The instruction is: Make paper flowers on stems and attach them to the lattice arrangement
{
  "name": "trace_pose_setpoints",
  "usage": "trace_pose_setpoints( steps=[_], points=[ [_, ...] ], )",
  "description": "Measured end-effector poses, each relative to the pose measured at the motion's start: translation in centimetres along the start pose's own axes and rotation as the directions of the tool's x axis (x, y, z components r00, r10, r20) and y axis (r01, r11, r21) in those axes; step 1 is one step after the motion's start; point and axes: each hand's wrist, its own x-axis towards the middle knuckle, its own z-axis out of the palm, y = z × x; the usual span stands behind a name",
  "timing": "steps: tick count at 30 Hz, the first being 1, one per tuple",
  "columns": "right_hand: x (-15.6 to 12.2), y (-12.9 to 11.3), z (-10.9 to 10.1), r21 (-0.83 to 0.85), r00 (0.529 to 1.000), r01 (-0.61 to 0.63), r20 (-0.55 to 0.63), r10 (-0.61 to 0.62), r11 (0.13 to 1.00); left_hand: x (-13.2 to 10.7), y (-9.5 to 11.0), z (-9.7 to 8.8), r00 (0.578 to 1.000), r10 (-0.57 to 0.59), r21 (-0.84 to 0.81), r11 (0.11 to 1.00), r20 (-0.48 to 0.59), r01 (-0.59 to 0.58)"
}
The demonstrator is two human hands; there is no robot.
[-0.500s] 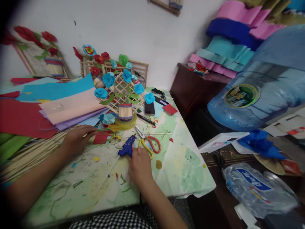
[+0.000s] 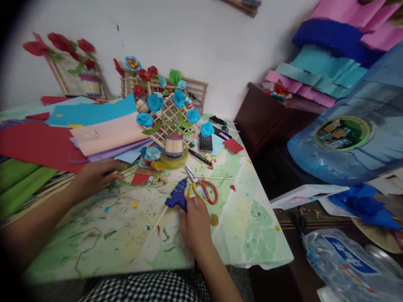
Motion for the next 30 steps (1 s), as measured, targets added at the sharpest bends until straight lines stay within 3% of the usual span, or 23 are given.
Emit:
trace_pose_setpoints(
  steps=[2, 4, 8, 11, 15, 19, 24, 30],
  points=[
    [-0.1, 0.1, 0.0, 0.03, 0.999, 0.021, -0.032, -0.02, 0.999, -0.4, -0.1, 0.9, 0.988, 0.059, -0.02, 0.998, 0.146, -0.056],
    [0.0, 0.1, 0.0, 0.058, 0.998, 0.041, -0.056, -0.038, 0.997, -0.8, -0.1, 2.0, 0.973, 0.064, -0.003, 0.998, 0.223, -0.065],
    [-0.1, 0.2, -0.1, 0.082, 0.996, 0.059, -0.068, -0.054, 0.995, -1.2, 0.3, 3.5, 0.961, 0.029, 0.061, 0.997, 0.277, -0.048],
    [-0.3, 0.2, -0.5, 0.075, 0.996, 0.055, -0.069, -0.05, 0.996, -1.1, 0.5, 3.6, 0.958, 0.041, 0.065, 0.996, 0.285, -0.062],
    [-0.4, 0.7, -1.3, 0.056, 0.996, 0.025, -0.091, -0.02, 0.998, -0.8, 0.0, 2.4, 0.97, 0.029, 0.057, 0.997, 0.241, -0.044],
    [0.1, 1.8, -2.4, 0.006, 0.991, -0.016, -0.132, 0.016, 1.0, -0.7, -1.0, 0.2, 0.993, -0.031, 0.047, 0.999, 0.111, 0.026],
    [1.3, 3.7, -3.2, -0.065, 0.992, -0.069, -0.106, 0.062, 0.995, -0.4, -0.7, -2.2, 0.989, -0.142, -0.134, 0.98, 0.032, 0.145],
    [1.8, 4.8, -2.8, -0.1, 0.999, -0.012, -0.041, 0.008, 0.995, 0.8, 0.7, -3.9, 0.952, -0.272, -0.369, 0.878, 0.139, 0.305]
  ],
)
